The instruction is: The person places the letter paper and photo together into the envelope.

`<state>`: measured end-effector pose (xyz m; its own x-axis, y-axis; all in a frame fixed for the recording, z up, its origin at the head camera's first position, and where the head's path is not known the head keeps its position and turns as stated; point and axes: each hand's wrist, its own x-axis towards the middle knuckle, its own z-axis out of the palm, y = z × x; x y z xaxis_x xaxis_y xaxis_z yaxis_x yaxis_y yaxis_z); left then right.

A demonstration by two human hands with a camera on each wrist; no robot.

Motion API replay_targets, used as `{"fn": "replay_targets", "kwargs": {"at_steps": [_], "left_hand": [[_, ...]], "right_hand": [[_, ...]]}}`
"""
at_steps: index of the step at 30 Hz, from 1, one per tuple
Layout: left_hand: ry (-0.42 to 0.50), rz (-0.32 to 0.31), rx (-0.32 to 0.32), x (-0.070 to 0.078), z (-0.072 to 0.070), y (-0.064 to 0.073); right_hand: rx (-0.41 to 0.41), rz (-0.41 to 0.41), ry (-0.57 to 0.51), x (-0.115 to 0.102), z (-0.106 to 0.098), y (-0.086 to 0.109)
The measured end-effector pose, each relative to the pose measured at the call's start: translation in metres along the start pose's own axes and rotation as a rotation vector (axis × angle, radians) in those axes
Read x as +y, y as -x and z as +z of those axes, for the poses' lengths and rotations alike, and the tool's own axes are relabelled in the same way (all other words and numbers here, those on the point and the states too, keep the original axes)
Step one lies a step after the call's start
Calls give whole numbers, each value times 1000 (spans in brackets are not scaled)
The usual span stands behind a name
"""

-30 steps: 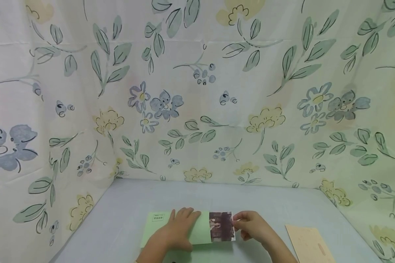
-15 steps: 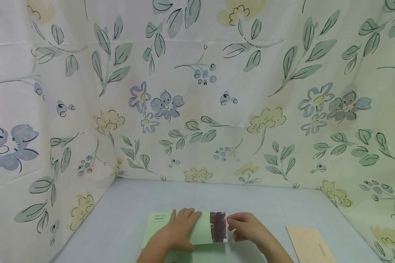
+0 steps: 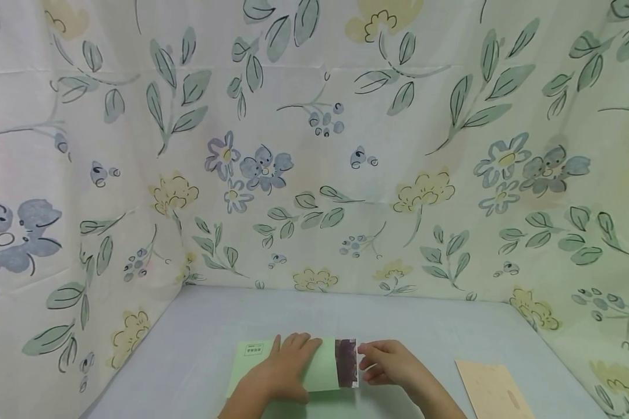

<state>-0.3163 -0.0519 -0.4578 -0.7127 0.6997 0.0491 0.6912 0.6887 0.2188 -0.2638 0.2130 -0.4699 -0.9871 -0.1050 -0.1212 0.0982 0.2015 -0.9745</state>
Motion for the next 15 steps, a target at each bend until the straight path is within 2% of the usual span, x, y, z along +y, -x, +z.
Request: {"fn": "replay_targets", "kwargs": {"at_steps": [7, 15], "left_hand": [[-7, 2, -5, 1, 1, -1], [-20, 10, -12, 2, 3, -3]], "right_hand": [[-3, -16, -4, 0, 3, 0], [-51, -34, -49, 0, 3, 2]]}}
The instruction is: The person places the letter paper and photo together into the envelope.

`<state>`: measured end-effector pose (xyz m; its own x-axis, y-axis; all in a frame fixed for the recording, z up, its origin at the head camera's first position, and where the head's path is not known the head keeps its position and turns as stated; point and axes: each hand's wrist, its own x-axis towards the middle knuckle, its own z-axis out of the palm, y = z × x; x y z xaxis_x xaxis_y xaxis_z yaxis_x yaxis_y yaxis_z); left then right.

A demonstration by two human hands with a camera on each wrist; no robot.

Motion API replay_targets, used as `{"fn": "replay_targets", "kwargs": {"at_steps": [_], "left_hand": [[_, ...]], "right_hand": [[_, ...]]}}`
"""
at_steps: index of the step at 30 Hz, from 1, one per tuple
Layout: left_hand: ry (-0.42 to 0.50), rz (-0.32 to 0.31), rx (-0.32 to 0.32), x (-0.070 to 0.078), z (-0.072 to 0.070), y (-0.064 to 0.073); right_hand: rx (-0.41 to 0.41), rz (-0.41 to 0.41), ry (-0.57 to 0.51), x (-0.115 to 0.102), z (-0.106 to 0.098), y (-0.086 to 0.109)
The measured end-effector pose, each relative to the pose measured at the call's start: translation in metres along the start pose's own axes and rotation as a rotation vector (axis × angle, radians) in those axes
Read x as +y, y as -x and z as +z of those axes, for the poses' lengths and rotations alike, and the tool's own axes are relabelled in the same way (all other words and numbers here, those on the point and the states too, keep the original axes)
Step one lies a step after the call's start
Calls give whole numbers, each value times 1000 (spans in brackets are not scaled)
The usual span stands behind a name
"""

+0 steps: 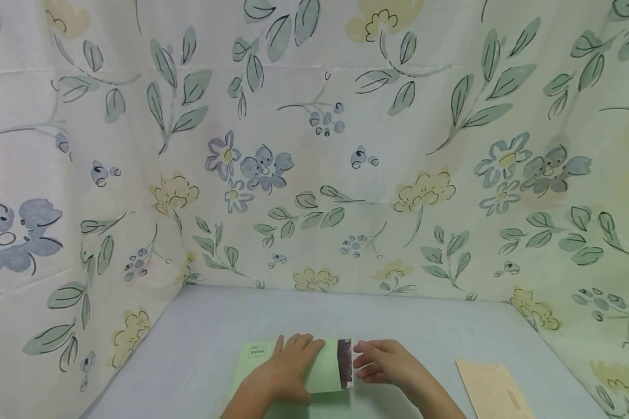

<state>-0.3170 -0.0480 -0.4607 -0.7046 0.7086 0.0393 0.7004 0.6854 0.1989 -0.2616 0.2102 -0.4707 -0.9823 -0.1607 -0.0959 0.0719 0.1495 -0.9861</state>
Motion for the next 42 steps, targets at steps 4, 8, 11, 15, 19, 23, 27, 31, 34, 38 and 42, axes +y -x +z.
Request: {"fn": "replay_targets", "kwargs": {"at_steps": [4, 8, 11, 15, 19, 23, 27, 31, 34, 38, 42], "left_hand": [[-5, 3, -1, 2, -1, 0], [1, 5, -7, 4, -3, 0], [4, 12, -9, 7, -4, 0], [6, 11, -19, 8, -3, 0], [20, -2, -35, 9, -1, 0], [14, -1, -31, 9, -1, 0], [5, 9, -22, 10, -1, 1], [6, 14, -28, 11, -1, 1], [6, 18, -30, 12, -1, 1], [12, 20, -31, 14, -2, 2], [14, 22, -34, 17, -5, 2]], "right_hand": [[-26, -4, -17, -1, 1, 1], [-52, 0, -28, -2, 2, 2], [-69, 16, -32, -2, 5, 1], [-87, 38, -33, -2, 8, 1], [-94, 48, -28, -4, 10, 2], [-94, 51, -26, -6, 11, 4], [-95, 50, -32, -6, 13, 4], [-116, 51, -63, -5, 16, 2], [-144, 57, -108, -4, 17, 1], [-192, 59, -180, -3, 17, -1], [-237, 54, -238, -3, 16, -2]]}}
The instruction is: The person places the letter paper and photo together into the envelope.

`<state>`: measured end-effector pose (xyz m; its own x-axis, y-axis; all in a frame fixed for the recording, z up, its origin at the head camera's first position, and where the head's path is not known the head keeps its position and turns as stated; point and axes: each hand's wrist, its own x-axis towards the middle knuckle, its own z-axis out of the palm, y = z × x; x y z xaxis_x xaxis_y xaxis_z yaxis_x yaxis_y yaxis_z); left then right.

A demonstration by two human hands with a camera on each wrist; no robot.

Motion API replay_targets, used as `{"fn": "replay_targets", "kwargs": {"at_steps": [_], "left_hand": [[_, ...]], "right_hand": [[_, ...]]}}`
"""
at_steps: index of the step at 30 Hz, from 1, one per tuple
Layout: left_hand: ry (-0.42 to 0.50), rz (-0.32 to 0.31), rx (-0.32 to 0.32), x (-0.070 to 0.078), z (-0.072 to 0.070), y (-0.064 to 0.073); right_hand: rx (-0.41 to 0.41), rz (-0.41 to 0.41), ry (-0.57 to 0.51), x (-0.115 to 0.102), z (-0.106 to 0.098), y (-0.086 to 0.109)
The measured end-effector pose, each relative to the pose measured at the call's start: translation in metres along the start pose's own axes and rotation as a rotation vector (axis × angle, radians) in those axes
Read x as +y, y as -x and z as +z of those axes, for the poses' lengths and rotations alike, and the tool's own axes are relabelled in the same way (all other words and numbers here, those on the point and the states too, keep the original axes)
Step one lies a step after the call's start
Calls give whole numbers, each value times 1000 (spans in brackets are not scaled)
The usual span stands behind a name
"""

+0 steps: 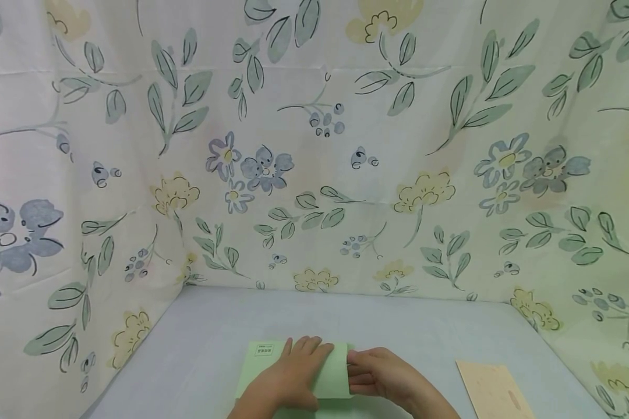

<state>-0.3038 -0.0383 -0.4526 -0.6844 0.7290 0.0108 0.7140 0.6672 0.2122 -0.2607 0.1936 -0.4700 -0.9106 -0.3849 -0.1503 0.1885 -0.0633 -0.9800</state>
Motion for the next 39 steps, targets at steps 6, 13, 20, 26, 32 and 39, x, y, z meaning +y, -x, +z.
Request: {"fn": "replay_targets", "kwargs": {"at_steps": [6, 13, 20, 26, 32, 39], "left_hand": [[-18, 22, 9, 3, 0, 1], [-27, 33, 7, 7, -1, 1], [-33, 71, 44, 11, -2, 1], [-12, 106, 58, 17, -5, 3], [-30, 127, 51, 22, -6, 2], [-42, 130, 71, 23, -7, 5]], "right_hand": [[-74, -9, -54, 2, -3, 1], [-129, -26, -107, 8, -5, 1], [-197, -36, -185, 10, -4, 0], [-287, -40, -283, 11, -3, -2], [-382, -23, -362, 11, -2, -4], [-437, -17, -443, 10, -2, -4]]}}
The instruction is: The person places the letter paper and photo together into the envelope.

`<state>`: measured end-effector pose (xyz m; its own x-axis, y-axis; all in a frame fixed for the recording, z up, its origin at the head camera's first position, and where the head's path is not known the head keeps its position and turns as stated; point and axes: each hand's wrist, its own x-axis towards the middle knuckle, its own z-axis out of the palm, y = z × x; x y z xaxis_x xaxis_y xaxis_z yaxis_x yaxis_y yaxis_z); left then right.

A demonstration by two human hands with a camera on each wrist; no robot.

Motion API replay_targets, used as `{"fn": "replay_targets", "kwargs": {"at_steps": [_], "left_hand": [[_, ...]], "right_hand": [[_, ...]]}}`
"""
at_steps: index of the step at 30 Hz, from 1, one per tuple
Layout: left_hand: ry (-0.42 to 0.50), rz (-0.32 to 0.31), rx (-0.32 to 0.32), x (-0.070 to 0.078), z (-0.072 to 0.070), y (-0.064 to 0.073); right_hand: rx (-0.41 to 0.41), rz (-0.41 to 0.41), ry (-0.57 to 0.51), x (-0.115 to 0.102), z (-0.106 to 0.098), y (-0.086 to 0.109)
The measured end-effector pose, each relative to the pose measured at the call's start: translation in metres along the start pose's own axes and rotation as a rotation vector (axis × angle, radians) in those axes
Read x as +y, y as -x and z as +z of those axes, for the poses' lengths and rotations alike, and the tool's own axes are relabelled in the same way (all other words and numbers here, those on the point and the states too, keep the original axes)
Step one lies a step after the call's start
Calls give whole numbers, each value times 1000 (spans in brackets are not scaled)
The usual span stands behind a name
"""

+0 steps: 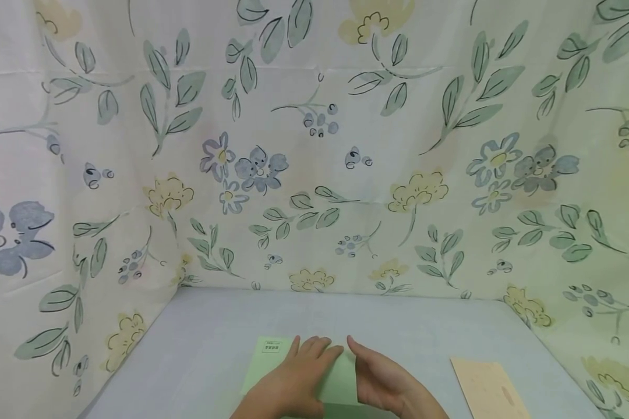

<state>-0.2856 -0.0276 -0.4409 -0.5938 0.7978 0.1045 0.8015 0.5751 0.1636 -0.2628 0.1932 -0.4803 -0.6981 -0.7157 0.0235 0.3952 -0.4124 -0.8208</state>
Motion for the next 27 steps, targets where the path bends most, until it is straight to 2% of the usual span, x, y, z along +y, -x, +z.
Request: {"fn": "replay_targets", "kwargs": {"at_steps": [6, 17, 25, 27], "left_hand": [[8, -5, 8, -3, 0, 2], [49, -69, -32, -7, -2, 2], [30, -127, -49, -14, -5, 0], [30, -138, -44, -16, -5, 1]], "right_hand": [[47, -15, 65, -4, 3, 1], [224, -33, 327, -16, 0, 12], [479, 2, 619, -34, 4, 29], [514, 7, 688, -40, 4, 37]]}}
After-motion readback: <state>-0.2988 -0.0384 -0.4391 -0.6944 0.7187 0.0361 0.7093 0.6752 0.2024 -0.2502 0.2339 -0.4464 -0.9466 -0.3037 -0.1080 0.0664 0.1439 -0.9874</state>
